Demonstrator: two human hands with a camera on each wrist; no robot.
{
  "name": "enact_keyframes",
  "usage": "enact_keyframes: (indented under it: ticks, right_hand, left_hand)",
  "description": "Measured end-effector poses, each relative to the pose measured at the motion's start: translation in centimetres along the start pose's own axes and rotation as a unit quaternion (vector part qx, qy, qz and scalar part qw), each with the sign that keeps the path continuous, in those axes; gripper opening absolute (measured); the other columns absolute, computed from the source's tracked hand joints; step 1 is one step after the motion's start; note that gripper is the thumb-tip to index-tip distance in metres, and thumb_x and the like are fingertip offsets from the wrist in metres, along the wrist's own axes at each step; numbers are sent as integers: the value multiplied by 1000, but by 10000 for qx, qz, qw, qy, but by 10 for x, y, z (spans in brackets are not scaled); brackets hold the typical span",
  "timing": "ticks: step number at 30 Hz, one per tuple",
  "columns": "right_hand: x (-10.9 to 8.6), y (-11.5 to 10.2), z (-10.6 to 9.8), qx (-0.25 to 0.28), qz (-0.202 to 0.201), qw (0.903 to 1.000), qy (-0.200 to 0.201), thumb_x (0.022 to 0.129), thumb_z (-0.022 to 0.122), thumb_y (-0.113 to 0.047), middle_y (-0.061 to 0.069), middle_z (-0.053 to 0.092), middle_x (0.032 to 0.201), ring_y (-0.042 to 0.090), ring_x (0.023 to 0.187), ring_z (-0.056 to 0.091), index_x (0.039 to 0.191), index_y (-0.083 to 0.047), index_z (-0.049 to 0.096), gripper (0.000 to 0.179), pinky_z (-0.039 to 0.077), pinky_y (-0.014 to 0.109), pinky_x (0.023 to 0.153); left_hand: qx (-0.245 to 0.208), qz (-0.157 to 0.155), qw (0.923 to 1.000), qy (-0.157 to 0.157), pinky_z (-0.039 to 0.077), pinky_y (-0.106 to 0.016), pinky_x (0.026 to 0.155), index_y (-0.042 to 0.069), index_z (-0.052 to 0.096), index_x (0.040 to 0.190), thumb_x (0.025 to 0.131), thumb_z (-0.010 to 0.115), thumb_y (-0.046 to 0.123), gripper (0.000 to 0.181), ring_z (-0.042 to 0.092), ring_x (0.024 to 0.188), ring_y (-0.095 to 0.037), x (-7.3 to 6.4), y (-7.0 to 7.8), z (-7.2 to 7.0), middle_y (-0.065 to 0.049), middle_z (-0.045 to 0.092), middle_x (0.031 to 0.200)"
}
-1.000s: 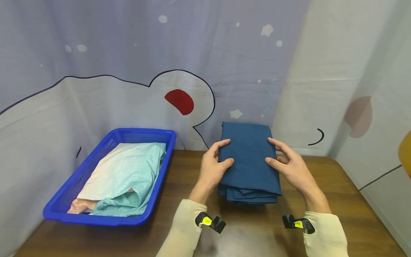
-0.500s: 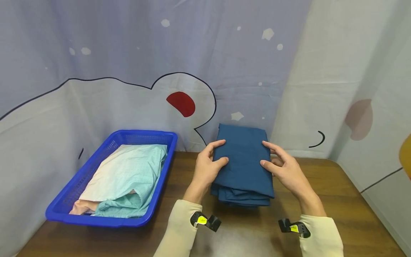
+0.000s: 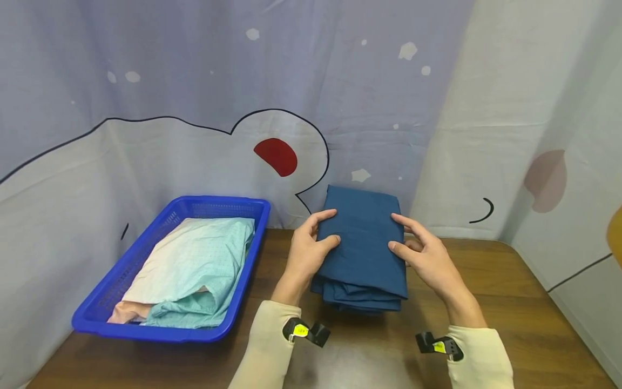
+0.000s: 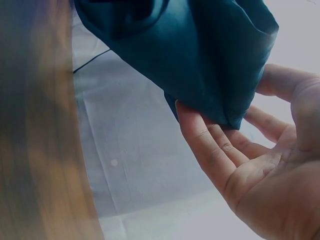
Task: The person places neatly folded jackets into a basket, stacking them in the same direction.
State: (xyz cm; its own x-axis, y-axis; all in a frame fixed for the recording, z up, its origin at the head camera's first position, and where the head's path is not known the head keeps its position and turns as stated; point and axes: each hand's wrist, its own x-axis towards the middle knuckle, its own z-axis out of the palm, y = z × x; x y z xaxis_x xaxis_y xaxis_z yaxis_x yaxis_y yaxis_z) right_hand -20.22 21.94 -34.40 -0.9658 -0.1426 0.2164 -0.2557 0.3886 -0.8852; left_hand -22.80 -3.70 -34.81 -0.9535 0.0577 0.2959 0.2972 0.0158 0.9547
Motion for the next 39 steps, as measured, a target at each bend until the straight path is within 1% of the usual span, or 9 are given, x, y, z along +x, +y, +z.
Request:
enact_keyframes:
  ticks: [7, 13, 18, 23, 26, 30, 33, 39]
  right_hand:
    - [0, -1, 2, -7, -46, 10000, 55, 107, 67, -28, 19, 44, 157, 23, 114, 69, 164, -27, 43, 62, 56, 32, 88]
    - [1, -1, 5, 21, -124, 9999, 67, 107, 67, -26, 18, 43, 157, 19, 109, 71, 164, -25, 44, 61, 56, 31, 87]
    - [2, -2, 7, 69, -112, 9999, 75, 107, 67, -24, 18, 42, 157, 18, 107, 71, 163, -24, 45, 61, 57, 30, 86]
    - [2, -4, 9, 38, -128, 9999, 83, 107, 67, -25, 20, 42, 157, 24, 113, 70, 163, -23, 45, 60, 57, 32, 87]
    - [3, -5, 11, 3, -104, 9999, 81, 107, 67, -26, 20, 41, 159, 29, 120, 67, 163, -24, 45, 60, 57, 37, 90]
    - [4, -7, 13, 16, -85, 9999, 111, 107, 67, -27, 19, 40, 161, 32, 125, 65, 162, -25, 46, 60, 56, 45, 95]
    - [4, -9, 14, 52, -112, 9998, 122, 107, 67, -26, 20, 40, 160, 33, 125, 65, 162, -25, 46, 59, 56, 45, 94]
    - [4, -12, 18, 82, -72, 9999, 113, 106, 68, -24, 20, 41, 160, 35, 130, 61, 162, -24, 46, 60, 56, 41, 90]
  left_hand:
    - [-7, -13, 10000, 10, 49, -50, 108, 14, 69, 141, 90, 73, -2, 53, 61, 129, -25, 1, 3, -1, -9, 64, 143]
    - [-19, -15, 10000, 74, 49, -50, 107, 14, 70, 140, 89, 72, -3, 53, 62, 127, -25, 2, 2, -3, -9, 66, 142]
    - [14, -35, 10000, 82, 48, -50, 109, 15, 70, 140, 89, 72, -3, 54, 61, 129, -25, 1, 2, -4, -9, 64, 144]
    - [-22, 9, 10000, 64, 47, -53, 109, 13, 69, 141, 90, 71, -3, 53, 60, 131, -28, 0, 2, -7, -11, 63, 145]
    - [-16, 34, 10000, 77, 47, -53, 109, 12, 69, 141, 90, 71, -3, 53, 60, 130, -28, 0, 1, -8, -12, 63, 145]
    - [-20, 59, 9999, 92, 48, -52, 108, 12, 69, 141, 89, 71, -3, 54, 61, 129, -28, 1, 0, -10, -12, 64, 143]
    - [13, 36, 9999, 115, 48, -51, 109, 12, 69, 141, 90, 71, -3, 53, 60, 129, -26, 2, 1, -12, -11, 64, 143]
    - [284, 8, 9995, 142, 47, -49, 110, 15, 69, 141, 90, 72, -2, 54, 58, 133, -24, 1, 2, -16, -7, 63, 147]
